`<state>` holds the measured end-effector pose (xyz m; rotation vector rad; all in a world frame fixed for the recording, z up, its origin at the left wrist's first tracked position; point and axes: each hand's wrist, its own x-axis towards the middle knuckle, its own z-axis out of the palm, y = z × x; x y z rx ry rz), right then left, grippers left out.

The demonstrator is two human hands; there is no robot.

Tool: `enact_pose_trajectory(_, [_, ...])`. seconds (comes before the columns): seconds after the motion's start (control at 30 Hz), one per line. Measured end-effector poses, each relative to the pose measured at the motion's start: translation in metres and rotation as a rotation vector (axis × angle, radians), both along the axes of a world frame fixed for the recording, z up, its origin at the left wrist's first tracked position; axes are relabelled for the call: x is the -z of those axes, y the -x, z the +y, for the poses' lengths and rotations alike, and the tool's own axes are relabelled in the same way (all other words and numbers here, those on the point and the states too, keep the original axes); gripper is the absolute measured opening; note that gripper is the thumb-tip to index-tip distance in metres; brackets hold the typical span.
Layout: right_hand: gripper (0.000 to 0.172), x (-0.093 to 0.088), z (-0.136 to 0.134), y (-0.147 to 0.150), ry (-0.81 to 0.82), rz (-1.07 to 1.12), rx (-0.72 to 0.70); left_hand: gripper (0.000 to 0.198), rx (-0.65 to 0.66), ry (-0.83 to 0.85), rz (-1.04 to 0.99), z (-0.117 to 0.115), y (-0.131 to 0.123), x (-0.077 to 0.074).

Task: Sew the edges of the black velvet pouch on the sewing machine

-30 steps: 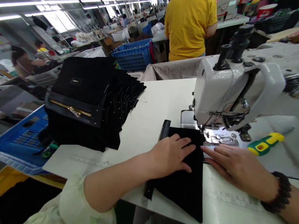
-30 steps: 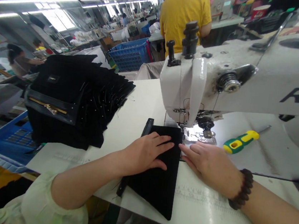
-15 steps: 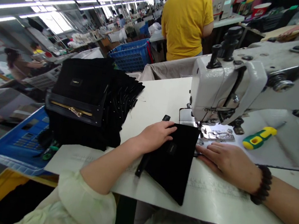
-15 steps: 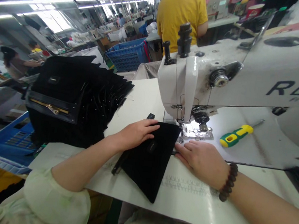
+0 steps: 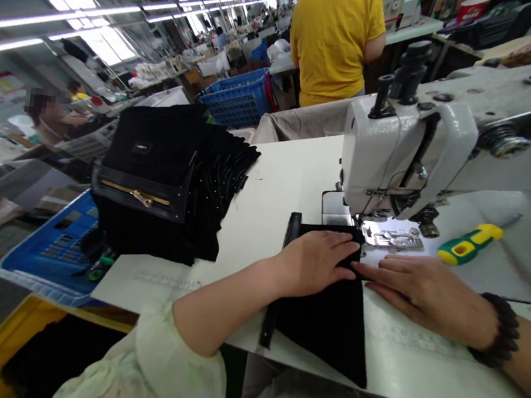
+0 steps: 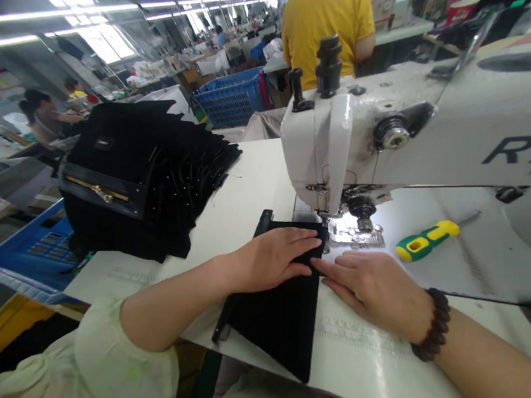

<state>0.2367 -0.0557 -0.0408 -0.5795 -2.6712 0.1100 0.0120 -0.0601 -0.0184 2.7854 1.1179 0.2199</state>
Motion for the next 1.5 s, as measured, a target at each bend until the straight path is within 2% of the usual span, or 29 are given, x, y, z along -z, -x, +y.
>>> enact_pose_trajectory(0.13, [0.027,0.001,-0.008,0.008,-0.073,-0.036,0.036,0.036,-0.071,0.095,-0.153,0.003,0.016,0.015])
enact_pose_trajectory(0.23, [0.028,0.0,-0.012,0.015,-0.177,-0.015,0.031,0.035,-0.097,0.137,-0.207,0.005,0.022,0.014])
enact_pose_trajectory(0.3, [0.03,0.0,-0.015,0.019,-0.226,0.006,-0.007,0.034,-0.15,0.123,-0.165,0.01,0.017,0.01])
enact_pose_trajectory(0.47, [0.03,-0.001,-0.023,0.03,-0.257,0.062,-0.019,0.033,-0.348,0.138,0.108,0.032,-0.01,-0.002])
enact_pose_trajectory(0.6, [0.023,-0.006,-0.021,0.023,-0.184,0.188,0.028,0.028,-0.38,0.204,0.176,0.042,-0.02,-0.008])
enact_pose_trajectory(0.7, [0.025,-0.011,-0.015,0.011,-0.194,0.137,-0.057,0.024,-0.385,0.208,0.192,0.038,-0.02,-0.012])
enact_pose_trajectory(0.77, [0.029,-0.013,-0.012,0.007,-0.216,0.052,-0.094,0.023,-0.343,0.138,0.172,0.033,-0.019,-0.011])
enact_pose_trajectory(0.93, [0.024,-0.009,-0.013,0.015,-0.286,0.07,-0.049,0.027,-0.061,0.012,0.039,0.021,-0.017,0.002])
enact_pose_trajectory(1.1, [0.041,-0.015,-0.015,0.015,-0.24,0.104,-0.116,0.03,-0.007,-0.079,-0.058,0.009,-0.015,0.017])
enact_pose_trajectory(1.23, [0.038,-0.023,-0.018,0.01,-0.252,0.079,-0.076,0.028,0.044,-0.102,-0.032,0.005,-0.013,0.025])
enact_pose_trajectory(1.5, [0.042,-0.015,-0.025,0.014,-0.236,0.023,-0.103,0.029,0.099,-0.086,0.017,0.012,-0.008,0.024])
